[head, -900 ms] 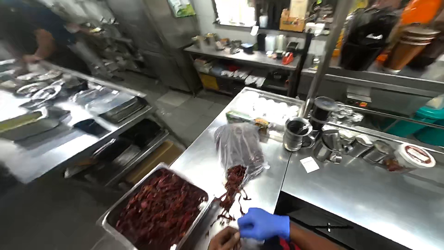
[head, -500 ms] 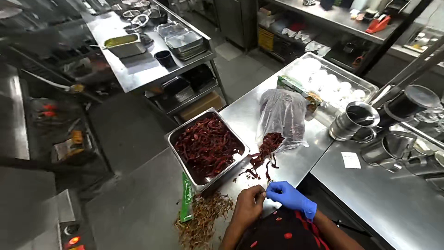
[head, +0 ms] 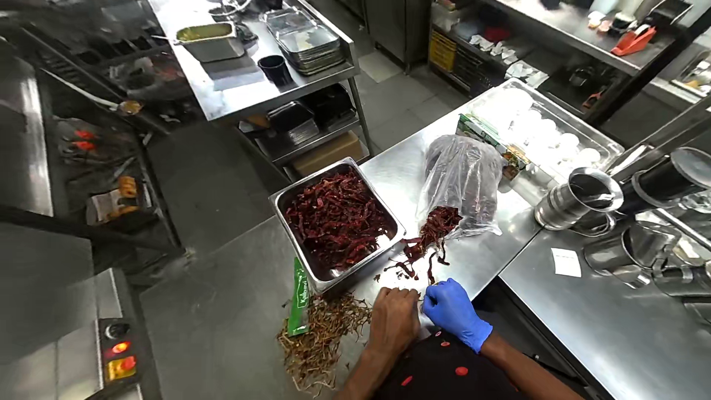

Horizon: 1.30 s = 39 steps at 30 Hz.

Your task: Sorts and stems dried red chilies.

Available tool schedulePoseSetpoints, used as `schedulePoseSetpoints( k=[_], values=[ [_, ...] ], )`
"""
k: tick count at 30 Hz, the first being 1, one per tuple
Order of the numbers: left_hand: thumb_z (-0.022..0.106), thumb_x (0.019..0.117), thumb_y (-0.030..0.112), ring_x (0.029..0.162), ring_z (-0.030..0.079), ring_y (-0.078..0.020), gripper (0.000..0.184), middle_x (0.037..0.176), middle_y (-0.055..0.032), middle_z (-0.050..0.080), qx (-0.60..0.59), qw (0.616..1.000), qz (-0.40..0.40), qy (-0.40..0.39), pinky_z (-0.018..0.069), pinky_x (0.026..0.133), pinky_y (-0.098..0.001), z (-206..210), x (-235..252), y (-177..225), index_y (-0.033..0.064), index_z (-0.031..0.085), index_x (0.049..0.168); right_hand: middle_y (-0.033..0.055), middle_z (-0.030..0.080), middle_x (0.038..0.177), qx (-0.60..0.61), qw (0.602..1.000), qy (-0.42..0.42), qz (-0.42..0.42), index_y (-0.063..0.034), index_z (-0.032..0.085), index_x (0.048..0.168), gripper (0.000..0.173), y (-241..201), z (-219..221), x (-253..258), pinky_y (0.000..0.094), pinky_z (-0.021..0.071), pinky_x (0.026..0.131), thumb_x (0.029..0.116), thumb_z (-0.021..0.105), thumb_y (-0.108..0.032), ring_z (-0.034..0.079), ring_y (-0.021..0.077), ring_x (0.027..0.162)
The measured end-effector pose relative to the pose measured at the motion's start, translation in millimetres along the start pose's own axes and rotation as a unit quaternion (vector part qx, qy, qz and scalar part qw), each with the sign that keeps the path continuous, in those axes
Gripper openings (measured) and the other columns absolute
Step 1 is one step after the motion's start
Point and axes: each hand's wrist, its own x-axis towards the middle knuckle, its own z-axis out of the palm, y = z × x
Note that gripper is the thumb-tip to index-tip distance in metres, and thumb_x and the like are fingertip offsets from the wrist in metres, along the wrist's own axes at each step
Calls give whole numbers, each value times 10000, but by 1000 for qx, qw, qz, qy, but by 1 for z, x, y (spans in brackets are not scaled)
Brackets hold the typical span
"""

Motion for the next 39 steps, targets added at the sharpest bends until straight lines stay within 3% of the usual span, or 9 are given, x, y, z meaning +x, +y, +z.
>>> schedulePoseSetpoints(
  k=[3, 6, 10, 16, 19, 23, 29, 35, 39],
  values=[
    [583, 997, 217, 913, 716, -295, 226, 924, -82, 751, -4, 998, -57, 30, 549, 898, -546, -32, 24, -42, 127, 789, 1021, 64, 698, 798, 81, 991, -104, 33, -119, 736, 986, 360, 5, 4, 8, 467, 527, 778, 1021, 481, -369, 683, 228, 797],
    [607, 1021, 228, 1062, 668, -381, 274, 1147, -156, 713, 2, 993, -94, 74, 508, 938, -603, -64, 45, -77, 100, 736, 1227, 41, 729, 1031, 132, 973, -177, 67, -202, 574, 1456, 544, 5, 2, 15, 490, 560, 871, 1027, 483, -524, 697, 214, 930],
    [610, 1021, 203, 1232, 594, -402, 391, 1366, -171, 621, -10, 990, -106, 89, 479, 1009, -598, -83, 55, -79, 93, 627, 1396, 12, 743, 997, 39, 989, -122, 67, -221, 733, 1211, 410, 16, 6, 28, 478, 545, 853, 1007, 521, -507, 696, 201, 938],
    [650, 983, 177, 953, 715, -252, 226, 1090, -92, 732, -134, 986, -97, -35, 594, 873, -501, 24, 50, -57, 92, 743, 1170, 23, 689, 753, 18, 999, -29, 31, -159, 745, 872, 264, 16, 3, 47, 476, 540, 716, 986, 600, -348, 679, 212, 762],
    [674, 966, 190, 1025, 698, -317, 284, 1211, -130, 690, -84, 979, -156, -99, 579, 876, -535, 68, 55, -49, 97, 719, 1230, 21, 558, 613, 47, 997, 6, 62, -152, 625, 758, 399, 17, -1, 45, 463, 492, 580, 1043, 498, -401, 606, 217, 614],
    [660, 981, 194, 1033, 692, -339, 167, 1155, -132, 705, -72, 973, -194, -100, 569, 877, -554, 71, 63, -50, 71, 750, 1051, 27, 529, 585, 238, 958, -9, 161, -132, 595, 672, 569, 28, -8, 34, 410, 459, 541, 1061, 437, -515, 546, 191, 549],
    [724, 966, 261, 703, 675, -183, 144, 873, -25, 739, -318, 914, -250, -18, 583, 702, -453, 27, 39, -54, 124, 767, 968, 109, 690, 846, 595, 782, -51, 177, -4, 661, 1108, 726, 43, -21, 19, 382, 575, 790, 1110, 133, -503, 676, 205, 796],
    [726, 953, 163, 661, 651, -180, 108, 876, -60, 759, -487, 832, -267, -10, 536, 610, -321, -2, 5, -52, 70, 770, 919, 64, 720, 936, 481, 858, -44, 174, -107, 699, 1210, 335, 35, -13, 19, 367, 580, 789, 1074, 510, -348, 685, 195, 840],
    [708, 957, 146, 649, 632, -163, 118, 857, -71, 751, -514, 814, -270, -23, 498, 573, -283, -18, -6, -41, 54, 765, 910, 11, 739, 1107, 414, 897, -88, 130, -241, 548, 1480, 500, 21, -14, 22, 394, 596, 850, 998, 655, -322, 708, 150, 936]
  ],
)
